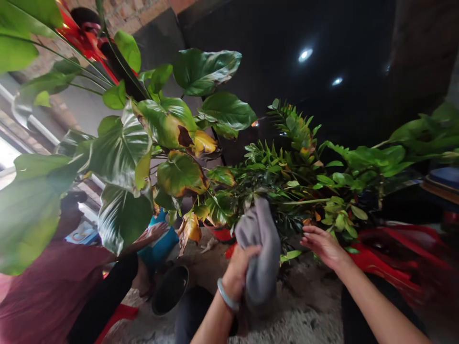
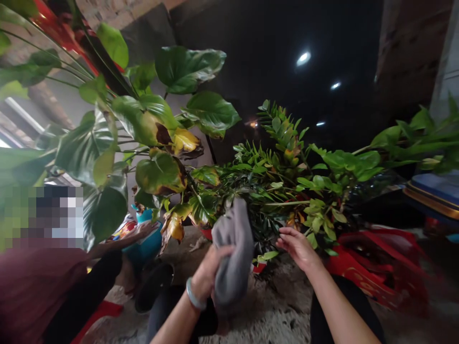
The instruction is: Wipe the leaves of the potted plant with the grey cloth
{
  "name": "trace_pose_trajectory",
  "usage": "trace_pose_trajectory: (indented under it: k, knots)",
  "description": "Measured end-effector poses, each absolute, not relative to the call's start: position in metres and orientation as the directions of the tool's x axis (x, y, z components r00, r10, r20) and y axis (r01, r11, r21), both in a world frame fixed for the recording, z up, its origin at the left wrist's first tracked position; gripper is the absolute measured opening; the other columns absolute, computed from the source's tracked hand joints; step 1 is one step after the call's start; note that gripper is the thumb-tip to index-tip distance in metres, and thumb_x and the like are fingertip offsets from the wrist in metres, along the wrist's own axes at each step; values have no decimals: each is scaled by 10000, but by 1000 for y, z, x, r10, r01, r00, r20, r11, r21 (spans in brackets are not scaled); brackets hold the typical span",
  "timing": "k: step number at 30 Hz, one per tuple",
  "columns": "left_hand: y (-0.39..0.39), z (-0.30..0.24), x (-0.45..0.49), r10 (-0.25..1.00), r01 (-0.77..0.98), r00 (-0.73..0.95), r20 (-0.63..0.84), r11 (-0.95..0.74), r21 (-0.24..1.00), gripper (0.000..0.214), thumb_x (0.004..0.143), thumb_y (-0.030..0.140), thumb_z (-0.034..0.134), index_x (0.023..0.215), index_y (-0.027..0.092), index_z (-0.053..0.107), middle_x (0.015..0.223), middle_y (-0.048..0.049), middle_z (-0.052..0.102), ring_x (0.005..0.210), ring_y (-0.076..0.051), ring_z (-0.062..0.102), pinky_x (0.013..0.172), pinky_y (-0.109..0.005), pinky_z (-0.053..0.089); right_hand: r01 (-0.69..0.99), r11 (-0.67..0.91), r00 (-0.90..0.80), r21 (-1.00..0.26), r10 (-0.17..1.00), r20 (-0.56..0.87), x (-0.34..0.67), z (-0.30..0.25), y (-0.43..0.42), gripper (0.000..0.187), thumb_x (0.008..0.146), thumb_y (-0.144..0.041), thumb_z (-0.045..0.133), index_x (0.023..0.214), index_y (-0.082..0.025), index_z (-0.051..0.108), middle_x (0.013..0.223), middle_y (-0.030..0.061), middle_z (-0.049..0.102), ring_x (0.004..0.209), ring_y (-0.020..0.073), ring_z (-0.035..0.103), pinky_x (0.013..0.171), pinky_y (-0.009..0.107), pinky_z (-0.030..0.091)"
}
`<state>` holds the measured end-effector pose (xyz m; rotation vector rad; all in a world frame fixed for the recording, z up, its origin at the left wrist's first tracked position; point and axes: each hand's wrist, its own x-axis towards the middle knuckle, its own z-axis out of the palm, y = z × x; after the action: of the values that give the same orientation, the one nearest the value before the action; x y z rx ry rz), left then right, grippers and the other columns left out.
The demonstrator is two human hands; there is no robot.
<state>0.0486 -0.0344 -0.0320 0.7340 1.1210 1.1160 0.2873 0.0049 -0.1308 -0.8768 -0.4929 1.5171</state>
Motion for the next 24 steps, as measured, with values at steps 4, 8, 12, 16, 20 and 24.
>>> trace_pose_trajectory:
  k: [4, 8, 12, 16, 20, 24]
  knots:
    - [-64, -44, 47, 887, -229, 312, -339, 417, 880, 532, 391, 194, 893, 902, 150, 752, 840, -80, 787, 948, -347, 715, 922, -448, 525, -621, -177, 1, -764, 974, -227, 294, -137, 5, 246, 503, -134, 902, 674, -229, 753, 571, -6, 701, 562, 181, 674, 670, 364, 598]
    - [-41, 5, 33, 977, -328, 115, -178, 207, 922, 577, 432, 235, 890, 984, 162, 736, 973, -87, 783, 1007, -327, 700, 945, -424, 517, -637, -164, -35, -753, 982, -184, 294, -135, 4, 272, 528, -171, 908, 771, -178, 787, 608, 42, 719, 613, 210, 685, 753, 418, 567]
    - [-6, 21, 45, 989, -345, -123, -77, 31, 938, 542, 458, 305, 859, 966, 169, 729, 959, -78, 773, 1029, -302, 679, 943, -393, 511, -631, -158, -63, -760, 986, -152, 288, -129, 2, 315, 544, -219, 880, 848, -218, 800, 784, 63, 781, 742, 242, 708, 781, 432, 555]
    - [-17, -20, 65, 972, -209, 72, -222, 232, 950, 458, 422, 271, 850, 858, 167, 756, 848, -78, 769, 852, -295, 686, 841, -416, 535, -612, -183, -64, -769, 981, -183, 286, -128, 1, 219, 612, -383, 815, 794, -263, 791, 914, 72, 799, 853, 279, 709, 753, 422, 563]
    - [-43, -25, 65, 895, -73, 329, -303, 344, 936, 396, 404, 188, 833, 795, 156, 779, 772, -75, 757, 808, -304, 691, 819, -427, 537, -594, -225, -71, -772, 971, -229, 289, -129, 0, 317, 673, -534, 756, 787, -239, 784, 915, 104, 793, 848, 289, 703, 745, 412, 556]
    - [-20, 24, 67, 985, -195, 149, -91, 119, 974, 449, 476, 237, 839, 910, 155, 761, 867, -68, 767, 884, -287, 692, 859, -390, 532, -648, -190, -79, -737, 980, -183, 289, -129, 1, 387, 700, -589, 733, 820, -224, 779, 857, 105, 785, 849, 300, 709, 792, 428, 543]
